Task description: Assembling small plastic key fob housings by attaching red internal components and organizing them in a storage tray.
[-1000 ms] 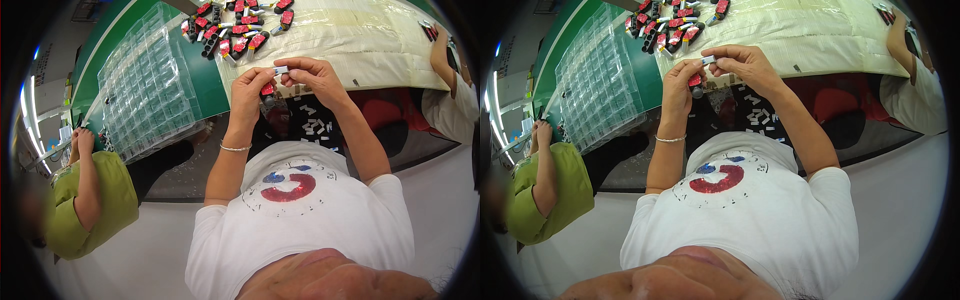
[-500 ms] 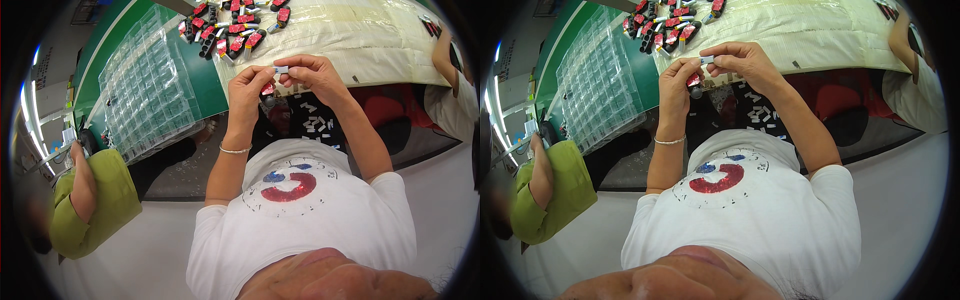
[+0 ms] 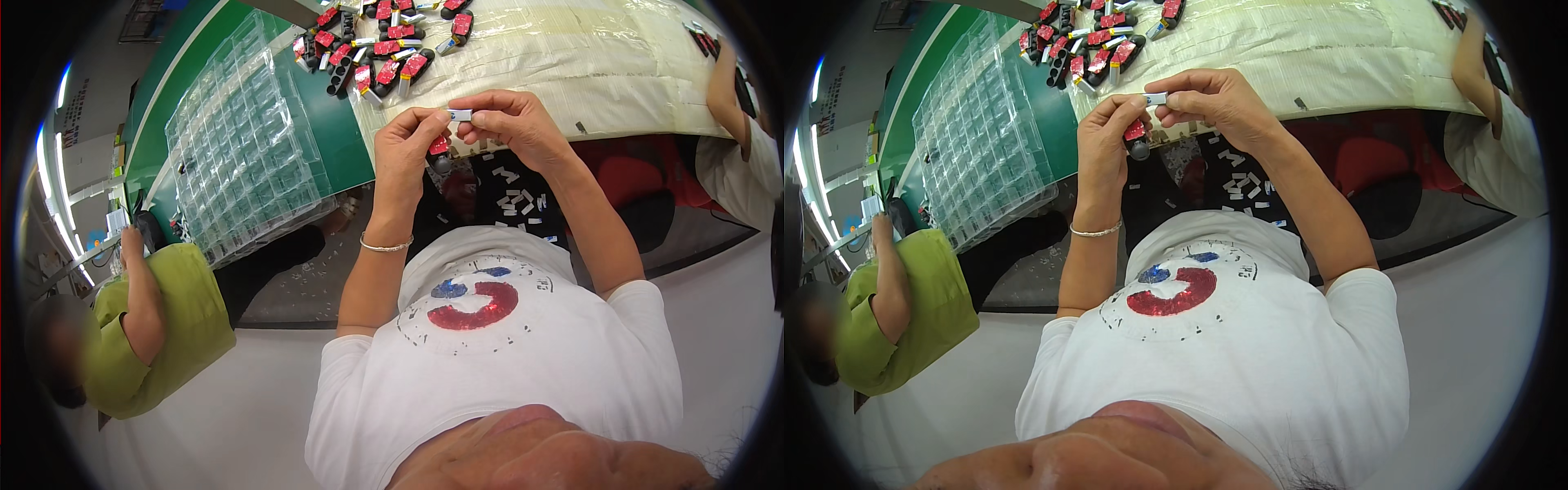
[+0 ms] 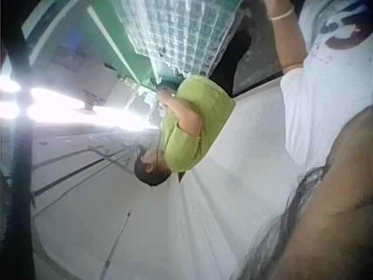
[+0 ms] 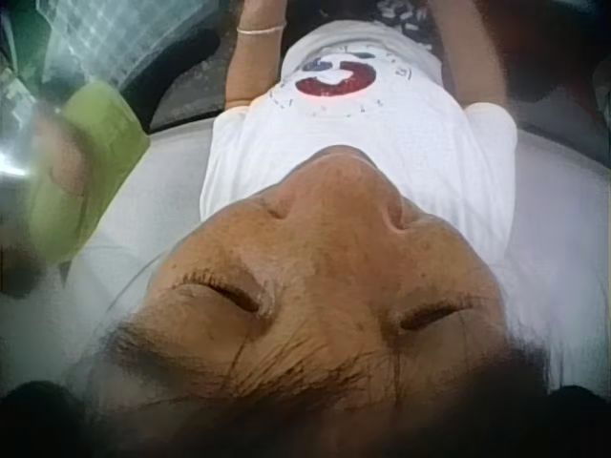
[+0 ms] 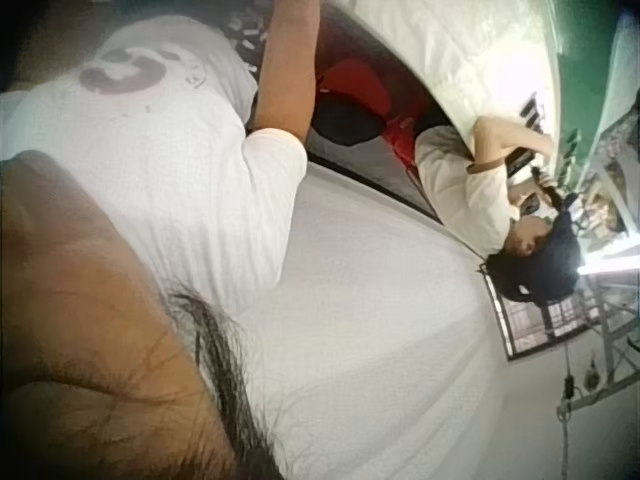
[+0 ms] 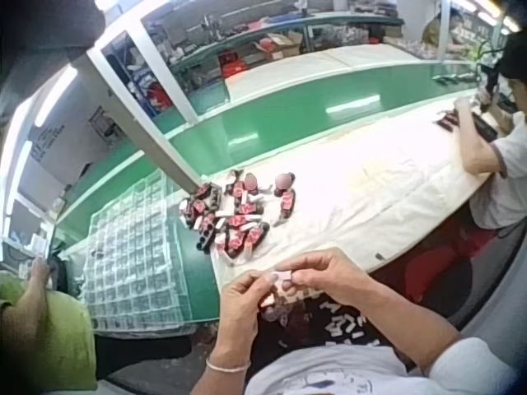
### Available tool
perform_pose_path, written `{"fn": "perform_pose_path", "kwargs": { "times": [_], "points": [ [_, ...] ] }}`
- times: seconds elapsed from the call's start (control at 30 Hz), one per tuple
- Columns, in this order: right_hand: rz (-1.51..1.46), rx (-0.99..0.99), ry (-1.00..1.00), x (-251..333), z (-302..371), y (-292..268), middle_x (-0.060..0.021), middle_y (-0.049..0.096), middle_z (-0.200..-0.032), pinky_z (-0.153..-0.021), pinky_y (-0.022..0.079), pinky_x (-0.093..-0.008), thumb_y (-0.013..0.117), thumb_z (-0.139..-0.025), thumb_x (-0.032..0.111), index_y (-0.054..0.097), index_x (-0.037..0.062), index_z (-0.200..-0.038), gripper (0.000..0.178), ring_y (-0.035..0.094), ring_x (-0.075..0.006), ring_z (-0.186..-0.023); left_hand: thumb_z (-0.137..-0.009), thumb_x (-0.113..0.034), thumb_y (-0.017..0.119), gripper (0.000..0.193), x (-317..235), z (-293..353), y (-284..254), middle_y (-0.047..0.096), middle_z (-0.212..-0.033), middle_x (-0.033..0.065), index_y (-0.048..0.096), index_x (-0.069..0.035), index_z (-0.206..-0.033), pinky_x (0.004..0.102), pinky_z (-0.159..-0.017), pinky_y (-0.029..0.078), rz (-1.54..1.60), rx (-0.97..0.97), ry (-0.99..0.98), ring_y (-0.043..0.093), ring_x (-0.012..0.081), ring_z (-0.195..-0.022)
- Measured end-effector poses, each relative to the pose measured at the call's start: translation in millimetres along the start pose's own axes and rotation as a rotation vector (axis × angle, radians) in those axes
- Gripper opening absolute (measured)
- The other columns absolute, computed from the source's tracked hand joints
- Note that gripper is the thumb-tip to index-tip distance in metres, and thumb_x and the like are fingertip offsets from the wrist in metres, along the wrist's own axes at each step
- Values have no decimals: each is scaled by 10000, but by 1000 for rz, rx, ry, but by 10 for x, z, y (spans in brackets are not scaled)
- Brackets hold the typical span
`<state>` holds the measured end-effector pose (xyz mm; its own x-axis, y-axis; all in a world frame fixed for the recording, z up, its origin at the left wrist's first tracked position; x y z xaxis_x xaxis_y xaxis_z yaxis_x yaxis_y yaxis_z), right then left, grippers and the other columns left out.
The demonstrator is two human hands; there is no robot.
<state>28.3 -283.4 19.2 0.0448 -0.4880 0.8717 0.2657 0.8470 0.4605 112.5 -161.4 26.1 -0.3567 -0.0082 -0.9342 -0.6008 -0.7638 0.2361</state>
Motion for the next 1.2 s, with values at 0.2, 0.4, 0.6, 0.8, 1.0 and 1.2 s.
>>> {"fn": "perform_pose_path", "kwargs": {
  "times": [0.2, 0.4, 0.6, 0.8, 1.0, 1.2],
  "points": [
    [49, -17, -28, 24, -6, -4, -98, 693, -929, -783, 549, -262, 599, -882, 55, 659, -26, -1122, 259, 675, -132, -808, -880, -124, 693, 143, -174, 85, 61, 625, -737, -14, 687, 19, -896, 165, -583, 404, -207, -45, 149, 522, 22, -636],
    [830, -130, -575, 411, 98, 194, -40, 676, -950, -752, 524, -290, 633, -823, 16, 692, 43, -1010, 198, 657, -165, -845, -883, -146, 687, 156, -73, -5, 7, 647, -746, 12, 694, 9, -901, 185, -602, 429, -210, -26, 85, 560, 47, -651],
    [1123, -91, -794, 494, 204, 347, -38, 680, -913, -770, 509, -312, 668, -826, 66, 688, 61, -970, 145, 659, -188, -856, -910, -155, 639, 166, 132, -57, -65, 652, -759, 30, 683, 6, -903, 207, -609, 463, -43, 87, -61, 586, 75, -651],
    [75, -210, -287, 242, 43, -247, -26, 646, -973, -826, 469, -234, 638, -896, 69, 666, -6, -954, 99, 595, -90, -908, -938, -170, 585, 186, 131, 5, -74, 650, -818, 73, 644, 6, -950, 234, -587, 499, 138, 108, -121, 613, 115, -660],
    [755, -106, -418, 395, 289, 46, -53, 610, -1062, -834, 482, -260, 678, -840, 62, 683, 64, -1108, 268, 590, -142, -943, -950, -183, 561, 204, 97, 56, -26, 651, -873, 87, 620, 7, -995, 217, -530, 490, 284, 88, -186, 614, 124, -660],
    [575, -73, -539, 308, 201, 228, -78, 629, -1091, -907, 454, -276, 692, -844, 51, 660, 43, -1163, 321, 582, -158, -1028, -954, -196, 568, 205, 176, 131, 154, 655, -909, 74, 612, -11, -1031, 209, -500, 476, 390, 223, -237, 633, 121, -688]
  ]
}}
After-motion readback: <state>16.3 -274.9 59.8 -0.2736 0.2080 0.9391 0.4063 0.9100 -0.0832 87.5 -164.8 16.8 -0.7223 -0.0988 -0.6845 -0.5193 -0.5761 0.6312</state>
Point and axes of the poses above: each hand's wrist, its own z-axis away from the middle knuckle, its own y-axis out of the palm, x = y × z, the point moved 8 cm from there along -z, towards the middle knuckle
